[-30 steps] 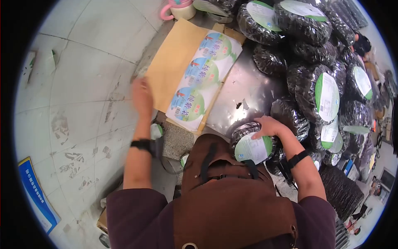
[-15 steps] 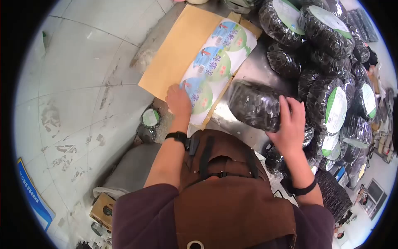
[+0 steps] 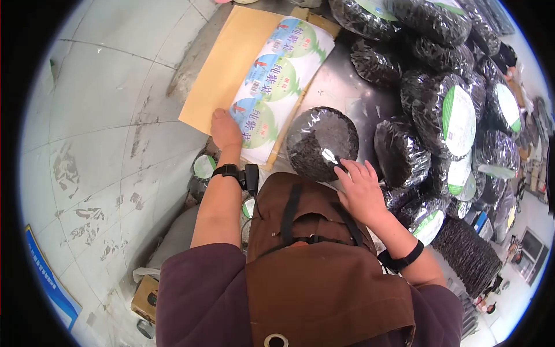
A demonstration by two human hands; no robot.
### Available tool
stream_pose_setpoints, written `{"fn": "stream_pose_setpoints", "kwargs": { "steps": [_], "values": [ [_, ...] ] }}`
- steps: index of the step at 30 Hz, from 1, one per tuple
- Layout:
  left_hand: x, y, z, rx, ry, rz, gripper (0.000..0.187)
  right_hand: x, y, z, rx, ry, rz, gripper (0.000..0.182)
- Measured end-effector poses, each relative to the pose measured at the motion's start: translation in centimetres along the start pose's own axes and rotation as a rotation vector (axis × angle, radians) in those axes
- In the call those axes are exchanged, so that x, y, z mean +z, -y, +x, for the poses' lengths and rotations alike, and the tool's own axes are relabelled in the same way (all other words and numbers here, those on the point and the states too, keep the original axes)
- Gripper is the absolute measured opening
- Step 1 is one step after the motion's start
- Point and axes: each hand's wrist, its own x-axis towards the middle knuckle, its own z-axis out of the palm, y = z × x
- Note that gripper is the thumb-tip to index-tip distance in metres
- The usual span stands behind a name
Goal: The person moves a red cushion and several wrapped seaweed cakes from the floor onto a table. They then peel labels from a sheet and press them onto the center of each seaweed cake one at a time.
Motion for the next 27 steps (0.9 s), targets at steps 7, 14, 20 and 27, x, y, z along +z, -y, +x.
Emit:
{"fn": "stream_pose_setpoints", "kwargs": {
  "steps": [7,14,20,27],
  "values": [
    [-0.2,0.8,-0.7,0.145,-0.104,-0.139,0.012,0.9,0.4,-1.0,-0.017,0.024,0.061,0.053],
    [-0.5,1.2,-1.0,0.323,-0.097,0.065,0.011,0.3,0.5,1.0,-0.031,-0.038,0.101,0.052],
    [-0.1,1.6,-0.7,0.254,-0.083,-0.045,0.009,0.2,1.3,1.5,-0.044,-0.01,0.098,0.051],
    [-4.7,-1.6,-4.0,0.583,-0.011,-0.384,0.004,0.6,1.4,2.1,-0.039,-0.037,0.162,0.059]
  ]
}}
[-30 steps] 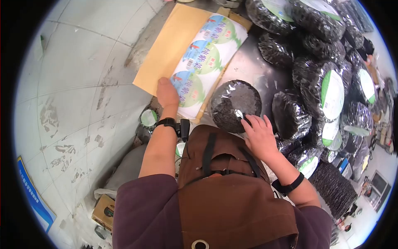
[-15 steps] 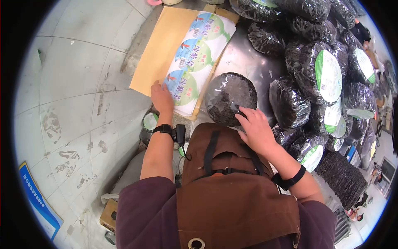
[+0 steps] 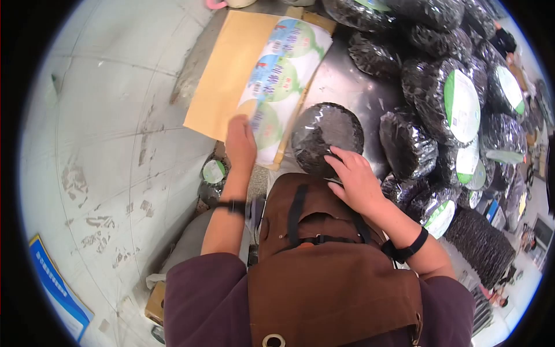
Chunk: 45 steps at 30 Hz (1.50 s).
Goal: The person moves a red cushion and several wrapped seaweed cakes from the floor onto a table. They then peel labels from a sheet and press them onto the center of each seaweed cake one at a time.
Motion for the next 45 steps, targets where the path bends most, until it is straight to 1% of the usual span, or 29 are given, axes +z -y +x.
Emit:
{"fn": "stream_pose_setpoints", "kwargs": {
  "steps": [2,3,5,6,7,9,10,11,13,14,16,17,19,21,23,24,26,27,29,30,32,34,35,36,37,39,42,43,45],
  "values": [
    [-3.5,-7.2,-1.3,-0.025,0.295,-0.351,0.007,0.1,-0.1,0.5,0.103,-0.159,0.274,0.063],
    [-5.1,-9.9,-1.8,-0.059,0.467,-0.53,0.008,0.3,-0.5,0.6,0.125,-0.163,0.273,0.063],
    [-7.2,-13.1,-2.0,-0.36,0.686,-1.001,0.009,1.8,-1.5,0.6,0.417,-0.045,0.863,0.063],
    [-7.4,-13.8,-1.3,-0.368,0.725,-1.065,0.009,3.5,-2.3,0.2,0.457,-0.044,1.223,0.042],
    [-6.7,-13.8,-0.7,-0.364,0.736,-1.064,0.009,3.3,-2.9,-0.2,0.461,-0.053,1.227,0.042],
    [-4.4,-13.2,0.9,-0.564,0.615,-1.056,0.01,2.8,-4.4,-1.1,0.746,-0.033,1.407,0.018],
    [-2.7,-12.5,1.4,-0.466,0.493,-0.837,0.01,1.7,-4.3,-1.1,0.833,-0.138,1.385,0.012],
    [-2.0,-12.5,2.2,-0.46,0.499,-0.834,0.01,2.3,-5.8,-1.6,0.796,-0.205,1.411,0.012],
    [-0.9,-13.0,2.9,-0.601,0.435,-1.145,0.009,2.4,-7.5,-2.1,0.81,-0.294,1.396,0.014],
    [-1.4,-13.9,3.2,-0.58,0.466,-1.173,0.009,1.1,-6.6,-1.5,0.815,-0.296,1.398,0.014],
    [-2.0,-14.9,2.8,-0.55,0.491,-1.131,0.007,-1.3,-4.1,-0.3,0.904,-0.451,1.586,0.018],
    [-2.2,-15.2,2.8,-0.506,0.504,-1.093,0.006,-1.2,-4.0,-0.2,0.906,-0.461,1.594,0.018],
    [-1.9,-15.3,2.6,-0.53,0.529,-1.114,0.006,-0.8,-4.1,-0.1,0.713,-0.137,1.372,0.023],
    [-1.0,-14.6,2.4,-0.556,0.552,-1.138,0.006,0.5,-5.6,0.0,0.729,-0.133,1.346,0.024],
    [0.5,-12.8,1.9,-0.419,0.497,-0.624,0.01,1.2,-6.4,0.4,0.747,-0.241,1.323,0.023],
    [1.3,-12.0,1.6,-0.423,0.501,-0.618,0.01,2.7,-7.2,0.6,0.75,-0.238,1.329,0.023],
    [2.8,-10.5,1.1,-0.02,0.384,-0.236,0.014,5.1,-8.3,0.9,0.667,-0.306,0.964,0.028],
    [3.3,-10.2,0.8,-0.023,0.386,-0.236,0.014,5.2,-8.4,0.9,0.669,-0.303,0.964,0.028],
    [4.6,-9.7,0.1,0.058,0.371,-0.144,0.016,3.3,-7.6,1.7,0.748,-0.162,0.49,0.037],
    [5.4,-8.9,-0.4,0.061,0.373,-0.097,0.019,2.1,-7.2,2.3,0.749,-0.158,0.49,0.037],
    [5.4,-9.0,-0.4,0.051,0.323,-0.069,0.022,0.1,-6.6,3.6,0.783,0.076,0.195,0.049],
    [5.1,-8.8,-0.4,0.04,0.268,-0.041,0.028,0.8,-7.5,2.9,0.842,0.007,0.304,0.056],
    [5.0,-8.4,-0.3,0.056,0.331,-0.049,0.039,1.7,-8.5,2.3,0.895,-0.067,0.411,0.064],
    [4.9,-7.9,-0.4,0.073,0.392,-0.056,0.05,6.1,-10.9,1.2,0.794,-0.187,0.629,0.081],
    [5.5,-7.2,-1.0,0.076,0.621,-0.15,0.06,6.5,-10.6,1.1,0.752,-0.099,0.999,0.091],
    [5.0,-8.2,-1.3,0.08,0.559,-0.18,0.057,7.5,-9.9,0.8,0.712,-0.153,1.151,0.1],
    [5.0,-6.2,-1.0,0.014,0.45,-0.348,0.055,5.2,-10.2,1.4,0.773,0.033,1.191,0.115],
    [4.5,-5.9,-0.4,0.016,0.437,-0.358,0.055,2.9,-9.7,2.4,0.725,0.075,1.016,0.107],
    [2.8,-4.6,1.4,-0.387,0.598,-0.735,0.05,-4.4,-8.4,5.9,0.597,0.093,0.747,0.103]
  ]
}}
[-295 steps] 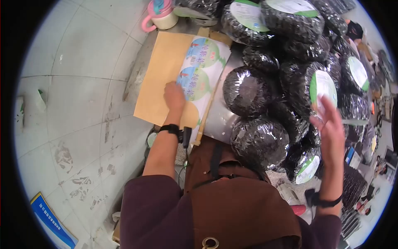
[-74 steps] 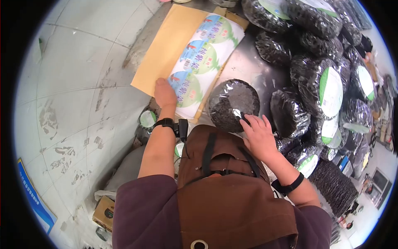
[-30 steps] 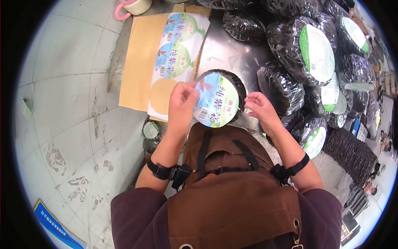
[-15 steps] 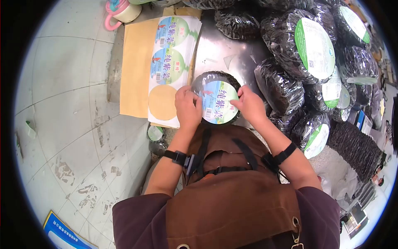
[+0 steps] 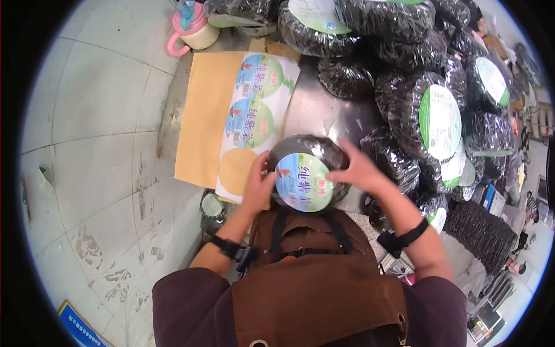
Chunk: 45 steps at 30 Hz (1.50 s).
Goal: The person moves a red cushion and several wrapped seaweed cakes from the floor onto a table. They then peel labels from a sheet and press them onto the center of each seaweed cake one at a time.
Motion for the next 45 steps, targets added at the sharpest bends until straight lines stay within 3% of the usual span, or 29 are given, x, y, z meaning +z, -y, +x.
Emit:
{"fn": "stream_pose_setpoints", "kwargs": {
  "steps": [2,3,4,5,6,7,9,10,11,14,16,18,24,26,27,30,32,34,35,36,38,39,42,45],
  "values": [
    [-4.7,-1.6,3.0,0.052,0.0,0.076,0.043,-6.0,7.5,-0.5,-0.337,-0.257,-0.157,0.092],
    [-6.2,-3.0,5.2,0.024,-0.161,0.152,0.039,-8.6,10.2,-1.0,-0.488,-0.479,-0.262,0.071],
    [-7.5,-3.8,7.8,-0.003,-0.322,0.23,0.036,-12.9,11.3,-2.1,-0.252,-0.425,0.151,0.053],
    [-8.5,-2.3,10.8,0.168,-0.491,0.424,0.031,-18.3,10.7,-1.7,-0.581,-0.652,0.051,0.04],
    [-9.0,-0.5,13.0,0.343,-0.657,0.614,0.027,-17.9,12.8,-3.5,-0.804,-0.645,0.996,0.035],
    [-8.7,0.3,13.9,0.335,-0.665,0.605,0.027,-17.1,13.2,-4.4,-0.78,-0.87,0.936,0.041],
    [-7.5,1.4,15.1,0.019,-0.483,0.972,0.024,-13.5,8.9,-5.6,-0.602,-0.876,0.7,0.047],
    [-6.8,1.6,14.7,0.003,-0.479,0.971,0.024,-10.7,6.4,-7.2,-0.327,-0.855,0.024,0.057],
    [-6.1,1.6,14.5,-0.009,-0.525,0.97,0.023,-7.7,2.9,-9.4,-0.31,-0.637,0.162,0.064],
    [-7.1,5.3,14.5,0.025,-0.534,1.088,0.024,-3.2,-3.5,-14.1,0.018,-0.796,-0.422,0.078],
    [-7.1,5.5,15.3,0.107,-0.489,1.189,0.025,-1.5,-5.6,-14.8,0.133,-0.836,-0.485,0.088],
    [-5.7,3.2,14.3,-0.095,-0.602,1.068,0.022,-1.4,-7.0,-12.7,0.126,-0.869,-0.544,0.099],
    [-5.5,2.5,14.5,-0.131,-0.59,1.085,0.019,-2.8,-7.0,-9.4,0.101,-0.908,-0.46,0.102],
    [-5.8,2.8,14.9,-0.153,-0.585,1.085,0.02,-1.8,-6.8,-10.7,-0.029,-0.679,-0.103,0.099],
    [-6.3,3.0,15.0,-0.167,-0.573,1.091,0.02,-0.4,-7.8,-10.2,-0.082,-0.551,0.359,0.096],
    [-6.2,2.4,15.0,-0.189,-0.595,1.08,0.022,2.9,-9.1,-6.1,0.147,-0.296,1.085,0.081],
    [-5.4,2.5,14.6,-0.196,-0.634,1.053,0.027,4.1,-12.6,-1.7,0.099,-0.332,0.836,0.074],
    [-4.1,3.5,13.3,0.005,-0.69,1.174,0.031,5.5,-13.0,-0.8,0.303,-0.611,0.404,0.071],
    [-4.2,3.0,13.7,-0.006,-0.707,1.18,0.031,4.9,-11.8,-1.0,0.224,-0.459,0.417,0.072],
    [-4.3,2.6,14.2,-0.073,-0.685,1.132,0.032,4.8,-11.6,-1.2,0.224,-0.442,0.41,0.072],
    [-4.8,3.0,13.8,-0.165,-0.66,1.083,0.033,5.0,-11.0,-2.2,-0.064,-0.455,-0.04,0.073],
    [-5.1,3.2,14.1,-0.136,-0.636,1.062,0.031,5.3,-10.2,-2.9,-0.122,-0.466,-0.09,0.072],
    [-6.0,3.9,14.5,-0.119,-0.618,1.04,0.026,5.3,-5.3,-3.3,-0.265,-0.454,-0.34,0.07],
    [-6.0,3.1,14.5,-0.132,-0.623,1.019,0.022,4.8,-1.6,-1.0,-0.328,-0.444,-0.372,0.071]
  ]
}}
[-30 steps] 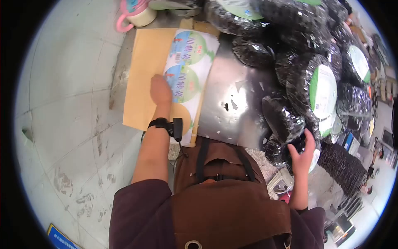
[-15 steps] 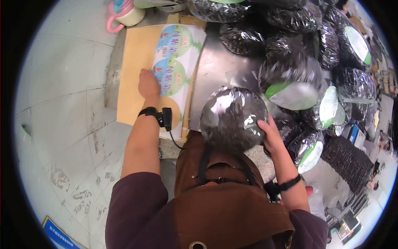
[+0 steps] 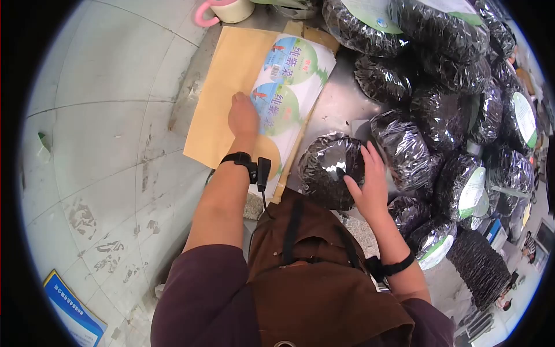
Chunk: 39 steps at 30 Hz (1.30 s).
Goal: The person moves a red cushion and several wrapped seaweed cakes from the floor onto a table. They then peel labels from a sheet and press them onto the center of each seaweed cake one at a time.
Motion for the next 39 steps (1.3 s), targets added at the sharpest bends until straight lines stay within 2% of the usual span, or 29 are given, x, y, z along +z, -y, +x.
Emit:
{"fn": "stream_pose_setpoints", "kwargs": {
  "steps": [3,6,11,20,23,24,25,27,28,29,30,31,32,33,34,35,36,37,39],
  "values": [
    [-0.4,-0.1,-0.1,-0.023,-0.019,-0.041,0.019,0.0,1.2,3.2,-0.057,-0.016,0.027,0.072],
    [-0.5,-0.3,-0.4,-0.034,-0.036,-0.093,0.018,0.3,1.2,4.7,-0.13,-0.036,-0.095,0.071],
    [0.0,0.4,-0.6,0.007,-0.065,-0.088,0.015,-0.5,-0.7,5.3,-0.019,-0.072,-0.108,0.068],
    [-0.8,0.0,-0.8,0.016,-0.065,-0.123,0.014,-1.8,1.0,4.3,-0.116,-0.112,-0.105,0.066],
    [-2.4,-1.7,-2.1,0.097,-0.122,-0.296,0.013,-1.8,-0.6,3.2,-0.099,-0.131,-0.036,0.066],
    [-4.2,-2.9,-3.8,0.212,-0.109,-0.439,0.014,-1.9,-1.4,2.8,-0.125,-0.145,-0.01,0.07],
    [-6.5,-4.6,-6.0,0.325,-0.088,-0.584,0.016,-2.0,-1.9,2.3,-0.099,-0.148,-0.019,0.07],
    [-10.4,-7.8,-11.2,0.388,0.067,-0.875,0.017,-2.0,-2.4,1.3,0.053,-0.056,0.378,0.077],
    [-11.6,-8.4,-13.2,0.288,0.248,-1.034,0.016,-1.7,-2.8,1.0,0.084,0.0,0.57,0.07],
    [-12.5,-8.8,-14.7,0.181,0.434,-1.182,0.017,-1.8,-2.7,0.8,0.085,-0.017,0.573,0.07],
    [-13.0,-9.5,-15.7,0.053,0.57,-1.416,0.015,-2.0,-2.6,0.5,0.219,0.179,0.685,0.058],
    [-13.0,-9.6,-16.0,0.059,0.581,-1.413,0.015,-2.1,-2.7,0.2,0.351,0.381,0.793,0.046],
    [-12.8,-9.6,-16.2,-0.039,0.644,-1.498,0.016,-1.5,-3.4,0.0,0.415,0.315,0.873,0.024],
    [-12.6,-9.5,-16.2,-0.142,0.706,-1.58,0.017,-1.5,-3.9,-0.3,0.417,0.308,0.878,0.024],
    [-11.9,-9.3,-16.3,-0.139,0.71,-1.579,0.017,-1.8,-4.6,-0.5,0.438,0.298,0.946,0.017],
    [-10.9,-8.9,-16.4,-0.01,0.548,-1.356,0.016,-2.1,-4.9,-0.7,0.46,0.288,1.013,0.013],
    [-10.0,-8.7,-16.6,0.11,0.388,-1.128,0.016,-2.9,-4.8,-1.2,0.501,0.387,0.853,0.017],
    [-9.4,-8.5,-17.0,0.114,0.39,-1.131,0.016,-3.1,-4.9,-1.9,0.501,0.382,0.852,0.017],
    [-8.8,-8.1,-18.1,0.333,0.226,-0.902,0.015,-3.2,-4.9,-3.4,0.546,0.309,0.982,0.023]
  ]
}}
